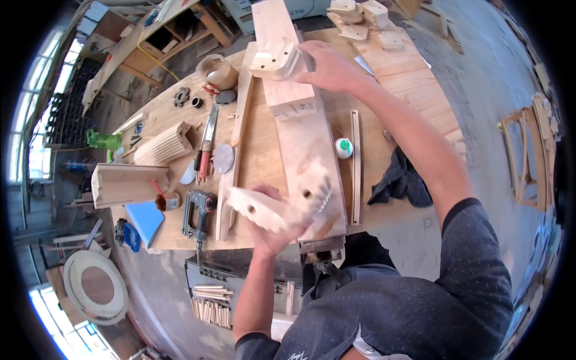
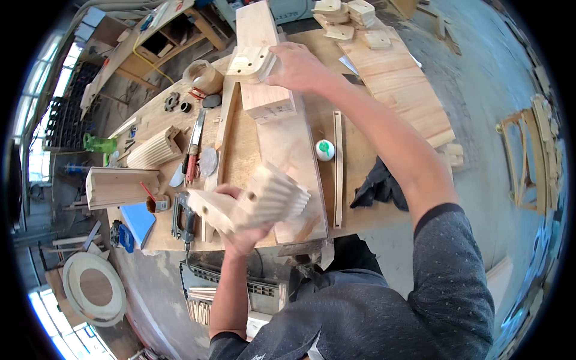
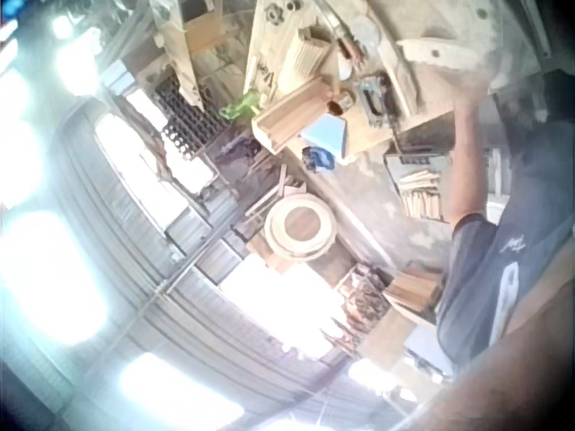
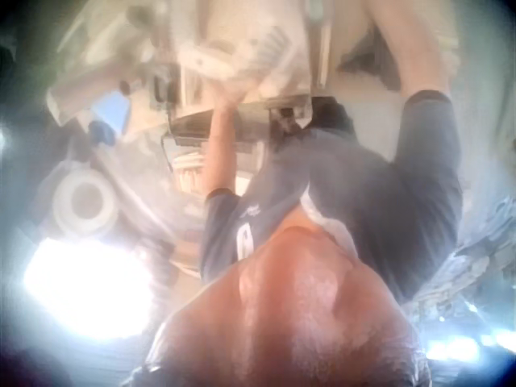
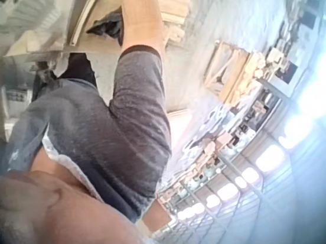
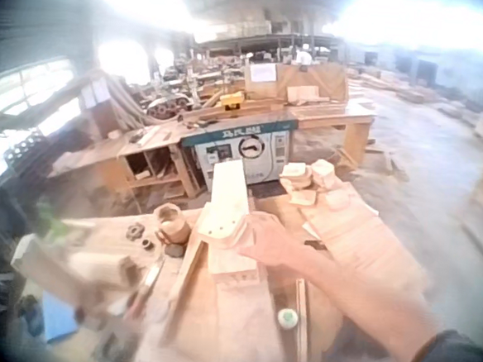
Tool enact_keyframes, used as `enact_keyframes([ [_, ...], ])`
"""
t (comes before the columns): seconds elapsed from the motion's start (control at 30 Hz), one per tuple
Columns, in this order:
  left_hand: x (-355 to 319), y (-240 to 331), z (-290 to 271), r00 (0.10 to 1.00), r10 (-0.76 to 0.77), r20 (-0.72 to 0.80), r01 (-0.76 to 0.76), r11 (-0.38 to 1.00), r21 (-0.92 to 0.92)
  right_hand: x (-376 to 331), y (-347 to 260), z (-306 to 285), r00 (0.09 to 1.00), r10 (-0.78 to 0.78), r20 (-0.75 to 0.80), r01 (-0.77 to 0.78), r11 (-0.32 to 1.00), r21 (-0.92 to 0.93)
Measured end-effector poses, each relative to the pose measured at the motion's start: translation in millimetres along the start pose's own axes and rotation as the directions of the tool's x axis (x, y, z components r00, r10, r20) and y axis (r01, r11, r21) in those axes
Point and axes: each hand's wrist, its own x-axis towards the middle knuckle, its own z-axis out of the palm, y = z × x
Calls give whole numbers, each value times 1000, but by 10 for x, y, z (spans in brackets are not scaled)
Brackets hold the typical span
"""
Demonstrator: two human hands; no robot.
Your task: The person assembles a wooden structure by applying glue to grooves and joints, tapping pieces into place with a mallet, and securing them with a pneumatic nail gun. The process involves handling multiple wooden components, including a fluted column and decorative brackets, on a workbench.
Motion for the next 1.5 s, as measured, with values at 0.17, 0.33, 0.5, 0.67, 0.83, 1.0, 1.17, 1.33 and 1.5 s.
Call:
enact_keyframes([
  [0.17, -178, 34, 163, 998, -60, -27, 56, 992, -111, 715, -31, 310, 993, -24, 118, 48, 978, -201],
  [0.33, -303, 200, 147, 998, -45, -32, 47, 997, 67, 972, -91, 336, 937, -8, 348, 88, 973, -213],
  [0.5, -261, 475, 183, 974, 84, -210, -76, 996, 49, 1124, 72, 294, 962, -6, 274, 39, 993, -114],
  [0.67, -224, 1082, 191, 963, 160, -215, -66, 919, 390, 1496, 383, 349, 978, 119, 169, -98, 987, -130],
  [0.83, -170, 1158, 174, 908, 407, -100, -248, 714, 655, 1687, 395, 513, 952, 230, 199, -183, 956, -230],
  [1.0, -69, 1176, 214, 942, 329, -72, -209, 737, 643, 1694, 494, 626, 939, 226, 260, -171, 961, -218],
  [1.17, -34, 1130, 276, 921, 368, -128, -210, 745, 634, 1370, 432, 481, 931, 154, 331, -108, 983, -151],
  [1.33, -29, 1052, 266, 901, 416, -120, -236, 704, 670, 1048, 397, 420, 935, 133, 328, -111, 990, -83],
  [1.5, 16, 1011, 256, 891, 444, -95, -274, 691, 669, 885, 539, 327, 982, 23, 188, -14, 998, -53],
])
